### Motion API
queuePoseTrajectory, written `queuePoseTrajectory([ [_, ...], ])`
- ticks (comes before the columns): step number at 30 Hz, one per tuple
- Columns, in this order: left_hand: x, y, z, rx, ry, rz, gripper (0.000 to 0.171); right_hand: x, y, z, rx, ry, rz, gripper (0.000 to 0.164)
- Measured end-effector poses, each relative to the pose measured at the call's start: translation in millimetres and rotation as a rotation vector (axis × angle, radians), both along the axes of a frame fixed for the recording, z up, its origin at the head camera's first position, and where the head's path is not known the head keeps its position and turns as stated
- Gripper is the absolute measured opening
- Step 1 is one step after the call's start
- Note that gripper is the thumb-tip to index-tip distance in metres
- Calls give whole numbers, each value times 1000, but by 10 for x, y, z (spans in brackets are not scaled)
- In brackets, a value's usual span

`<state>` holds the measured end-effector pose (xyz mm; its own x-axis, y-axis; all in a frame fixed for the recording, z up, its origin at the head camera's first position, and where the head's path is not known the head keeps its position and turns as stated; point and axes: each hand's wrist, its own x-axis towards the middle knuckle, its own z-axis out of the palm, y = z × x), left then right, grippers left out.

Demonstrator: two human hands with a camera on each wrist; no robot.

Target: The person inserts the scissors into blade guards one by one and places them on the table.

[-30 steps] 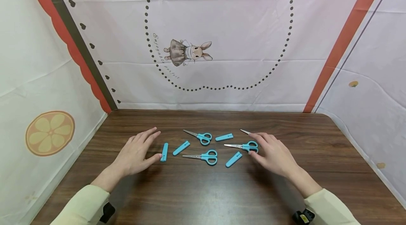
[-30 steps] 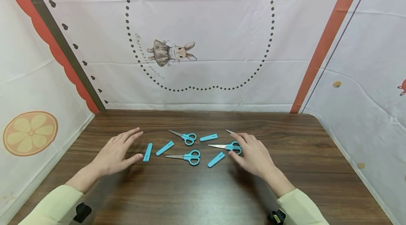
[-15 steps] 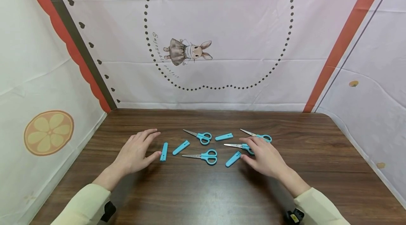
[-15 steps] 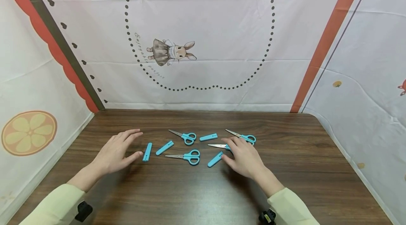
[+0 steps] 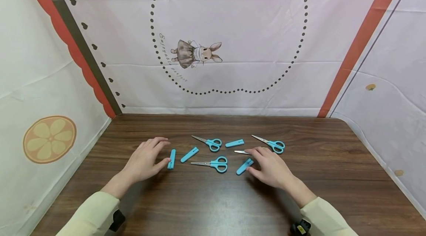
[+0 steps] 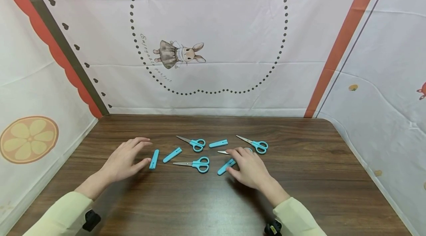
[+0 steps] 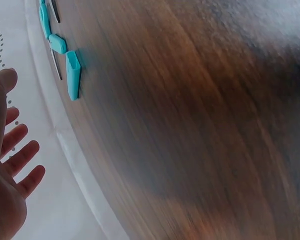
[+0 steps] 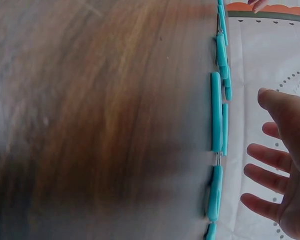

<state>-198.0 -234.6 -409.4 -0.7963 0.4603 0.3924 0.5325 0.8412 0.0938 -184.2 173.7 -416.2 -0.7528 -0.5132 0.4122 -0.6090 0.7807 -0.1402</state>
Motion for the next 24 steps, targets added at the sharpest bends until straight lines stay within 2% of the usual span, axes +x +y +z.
queuePoseTrajectory([
  [13,-5,118,-49,41,-64,-36,42,8,-133,-18,4,-58,-20,47],
  [24,-33,149,-77,41,-61,-42,41,16,-248,-26,5,-84,-23,49],
])
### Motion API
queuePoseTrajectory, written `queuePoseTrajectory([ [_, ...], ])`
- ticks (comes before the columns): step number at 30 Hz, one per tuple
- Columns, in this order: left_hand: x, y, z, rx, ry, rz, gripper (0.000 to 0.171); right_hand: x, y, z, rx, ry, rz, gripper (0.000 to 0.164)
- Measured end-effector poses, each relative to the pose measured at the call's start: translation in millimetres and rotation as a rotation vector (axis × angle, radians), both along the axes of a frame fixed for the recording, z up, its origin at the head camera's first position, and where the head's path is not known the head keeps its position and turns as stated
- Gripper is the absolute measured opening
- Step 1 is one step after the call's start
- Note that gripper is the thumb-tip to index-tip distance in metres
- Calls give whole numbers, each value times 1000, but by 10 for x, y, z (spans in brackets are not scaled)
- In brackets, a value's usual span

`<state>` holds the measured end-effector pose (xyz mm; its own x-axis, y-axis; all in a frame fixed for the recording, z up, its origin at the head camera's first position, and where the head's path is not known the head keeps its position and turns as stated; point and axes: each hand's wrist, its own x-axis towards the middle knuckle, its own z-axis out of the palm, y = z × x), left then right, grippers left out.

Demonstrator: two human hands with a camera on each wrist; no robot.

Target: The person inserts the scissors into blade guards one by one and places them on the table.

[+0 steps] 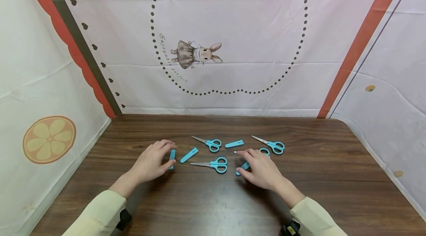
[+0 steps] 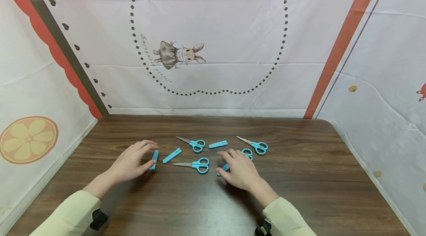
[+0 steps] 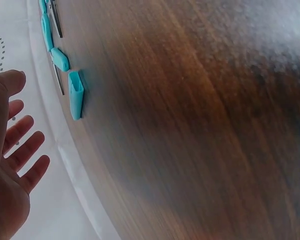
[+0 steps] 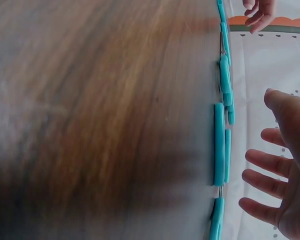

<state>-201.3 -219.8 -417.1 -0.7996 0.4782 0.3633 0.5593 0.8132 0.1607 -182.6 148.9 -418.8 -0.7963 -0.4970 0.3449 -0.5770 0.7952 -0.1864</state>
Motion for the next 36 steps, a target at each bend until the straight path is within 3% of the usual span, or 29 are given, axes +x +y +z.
queuePoseTrajectory([
  [9,-27,0,-8,8,10,-6,36,7,-112,9,19,-19,-17,49],
  [21,-88,-47,-29,1,-40,12,29,6,-221,4,21,-69,0,51],
  [36,-165,-111,-106,16,-89,56,27,10,-366,-22,32,-44,-3,53],
])
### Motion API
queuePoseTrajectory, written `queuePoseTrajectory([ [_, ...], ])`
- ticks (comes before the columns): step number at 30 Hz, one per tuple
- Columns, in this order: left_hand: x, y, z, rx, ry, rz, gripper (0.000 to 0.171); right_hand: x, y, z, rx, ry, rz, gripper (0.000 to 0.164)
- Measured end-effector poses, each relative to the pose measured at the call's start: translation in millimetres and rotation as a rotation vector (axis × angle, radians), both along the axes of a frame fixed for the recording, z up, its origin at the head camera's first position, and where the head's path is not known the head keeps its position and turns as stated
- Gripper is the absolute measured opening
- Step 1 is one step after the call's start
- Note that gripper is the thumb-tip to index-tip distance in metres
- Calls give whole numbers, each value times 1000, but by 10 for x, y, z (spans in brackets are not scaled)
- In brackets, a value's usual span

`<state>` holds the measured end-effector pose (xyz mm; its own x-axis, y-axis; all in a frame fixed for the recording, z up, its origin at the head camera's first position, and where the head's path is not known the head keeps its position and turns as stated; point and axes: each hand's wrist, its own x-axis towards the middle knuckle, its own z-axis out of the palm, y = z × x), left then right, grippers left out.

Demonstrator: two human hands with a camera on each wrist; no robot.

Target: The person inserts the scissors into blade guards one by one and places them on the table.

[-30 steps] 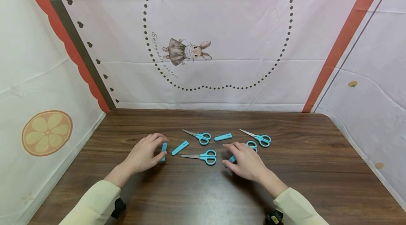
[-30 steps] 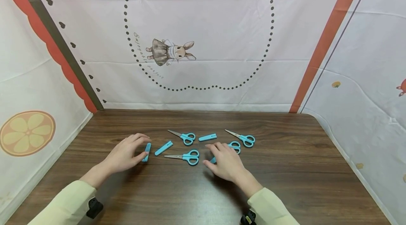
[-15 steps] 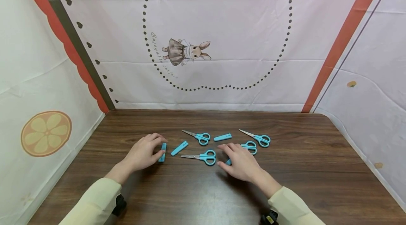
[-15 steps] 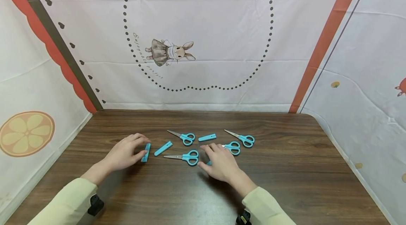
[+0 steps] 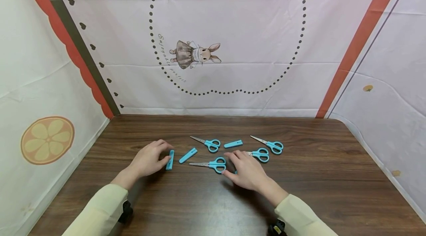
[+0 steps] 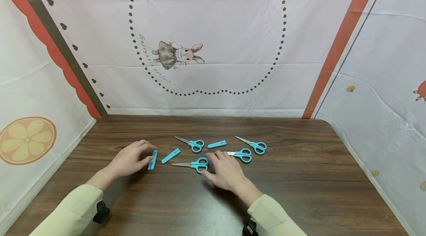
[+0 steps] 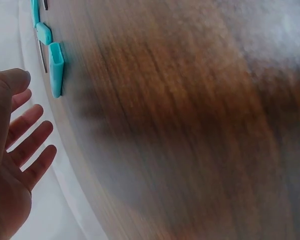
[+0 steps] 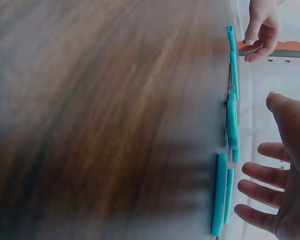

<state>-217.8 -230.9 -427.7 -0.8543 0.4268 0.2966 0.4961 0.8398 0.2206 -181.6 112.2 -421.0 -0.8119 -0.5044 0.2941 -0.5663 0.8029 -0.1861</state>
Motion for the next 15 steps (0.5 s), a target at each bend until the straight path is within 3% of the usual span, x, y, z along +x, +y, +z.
queuePoseTrajectory([
  [15,-31,2,-8,23,-69,-3,28,-2,-168,-32,35,-42,-74,56],
])
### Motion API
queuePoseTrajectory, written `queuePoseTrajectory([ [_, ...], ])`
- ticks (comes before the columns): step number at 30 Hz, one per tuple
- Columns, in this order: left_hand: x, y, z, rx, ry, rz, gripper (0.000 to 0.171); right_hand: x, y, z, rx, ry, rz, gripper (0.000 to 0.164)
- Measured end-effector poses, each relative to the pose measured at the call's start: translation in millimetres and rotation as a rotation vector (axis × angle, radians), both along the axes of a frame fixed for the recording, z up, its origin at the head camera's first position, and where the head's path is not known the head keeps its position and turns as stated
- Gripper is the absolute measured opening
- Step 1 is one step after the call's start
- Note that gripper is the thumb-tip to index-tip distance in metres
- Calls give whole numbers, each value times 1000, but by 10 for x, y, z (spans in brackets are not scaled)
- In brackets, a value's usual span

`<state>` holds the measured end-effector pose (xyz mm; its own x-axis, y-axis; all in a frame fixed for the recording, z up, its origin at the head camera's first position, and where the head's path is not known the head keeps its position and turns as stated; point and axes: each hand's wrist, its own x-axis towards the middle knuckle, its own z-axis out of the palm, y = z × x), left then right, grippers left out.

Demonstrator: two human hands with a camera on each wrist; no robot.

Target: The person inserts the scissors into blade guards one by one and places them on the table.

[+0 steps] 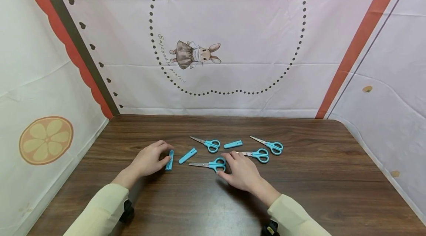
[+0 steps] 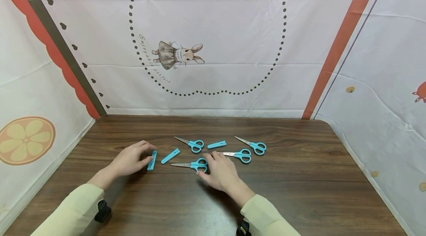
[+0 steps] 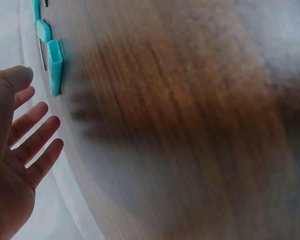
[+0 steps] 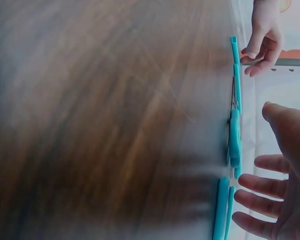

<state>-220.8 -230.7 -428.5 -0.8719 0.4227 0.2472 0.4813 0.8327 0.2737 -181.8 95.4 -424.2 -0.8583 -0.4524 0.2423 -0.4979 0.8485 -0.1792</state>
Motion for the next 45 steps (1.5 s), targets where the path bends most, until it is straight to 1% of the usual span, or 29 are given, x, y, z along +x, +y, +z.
queuePoseTrajectory([
  [3,-4,-4,5,10,-8,4,28,0,-25,-14,0,-21,-9,56],
  [6,-12,-3,7,14,-15,8,28,-1,-47,-27,7,-24,-18,55],
  [15,-32,-1,-27,-17,-44,9,31,-9,-82,-60,7,-48,-46,54],
  [23,-51,-8,-55,-54,-34,-8,35,-17,-112,-89,24,-31,-67,53],
  [27,-56,-14,-60,-71,-43,-20,36,-23,-136,-90,21,-28,-78,54],
  [39,-53,-13,-45,-97,-49,-37,33,-47,-202,-101,46,1,-114,56],
  [45,-74,-17,-51,-111,-64,-37,31,-63,-216,-90,46,-8,-119,55],
])
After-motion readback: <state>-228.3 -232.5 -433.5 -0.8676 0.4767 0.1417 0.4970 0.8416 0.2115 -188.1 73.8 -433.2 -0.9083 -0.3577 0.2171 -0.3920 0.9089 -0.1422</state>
